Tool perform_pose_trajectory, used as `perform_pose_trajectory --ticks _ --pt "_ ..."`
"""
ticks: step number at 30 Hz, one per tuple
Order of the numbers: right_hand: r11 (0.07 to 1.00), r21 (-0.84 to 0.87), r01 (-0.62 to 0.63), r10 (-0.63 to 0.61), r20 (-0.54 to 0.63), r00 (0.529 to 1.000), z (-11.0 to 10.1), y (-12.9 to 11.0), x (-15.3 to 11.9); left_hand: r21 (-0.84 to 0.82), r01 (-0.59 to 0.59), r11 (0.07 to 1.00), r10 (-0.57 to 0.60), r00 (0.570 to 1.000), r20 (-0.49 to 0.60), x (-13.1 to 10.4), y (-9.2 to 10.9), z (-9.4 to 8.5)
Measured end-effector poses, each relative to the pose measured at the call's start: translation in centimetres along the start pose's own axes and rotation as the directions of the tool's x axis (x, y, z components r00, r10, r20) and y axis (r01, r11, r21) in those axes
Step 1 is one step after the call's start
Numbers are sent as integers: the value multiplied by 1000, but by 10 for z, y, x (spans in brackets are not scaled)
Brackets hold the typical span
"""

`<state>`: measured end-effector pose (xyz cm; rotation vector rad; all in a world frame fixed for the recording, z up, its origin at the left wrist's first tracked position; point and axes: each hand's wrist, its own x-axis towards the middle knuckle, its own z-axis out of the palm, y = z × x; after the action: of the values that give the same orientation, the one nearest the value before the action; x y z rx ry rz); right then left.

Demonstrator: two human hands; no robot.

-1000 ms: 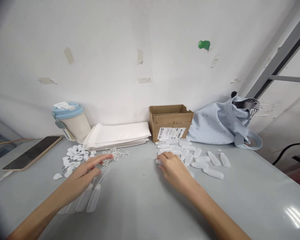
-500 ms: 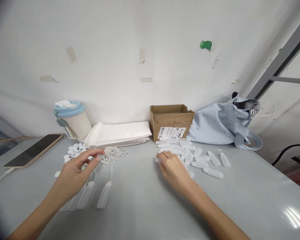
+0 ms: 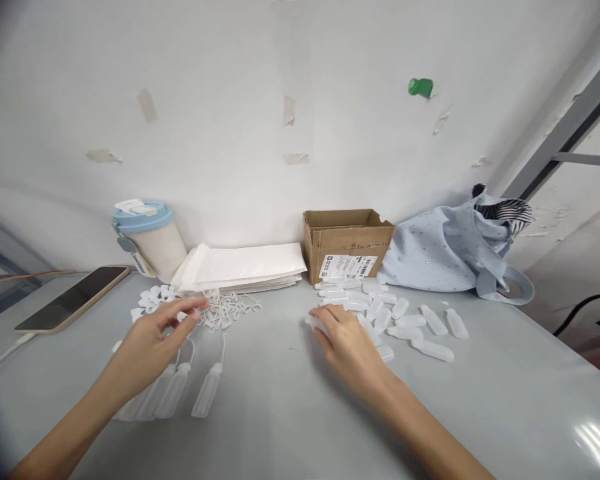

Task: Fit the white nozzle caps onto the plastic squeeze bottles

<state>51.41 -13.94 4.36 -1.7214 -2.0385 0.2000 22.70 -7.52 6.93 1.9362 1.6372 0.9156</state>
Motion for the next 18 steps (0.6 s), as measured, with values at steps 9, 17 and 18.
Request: perform_pose_trajectory --ticks 9,17,18 --pt "999 29 17 -16 -29 999 1 -2 -2 -30 -25 999 26 999 31 -1 -1 1" --pt "993 102 52 -45 -68 997 3 -6 -4 -143 -56 988 65 996 56 -8 10 -2" --pt "990 130 58 -48 -75 996 3 -8 -4 -199 -31 980 43 998 54 -11 14 -3"
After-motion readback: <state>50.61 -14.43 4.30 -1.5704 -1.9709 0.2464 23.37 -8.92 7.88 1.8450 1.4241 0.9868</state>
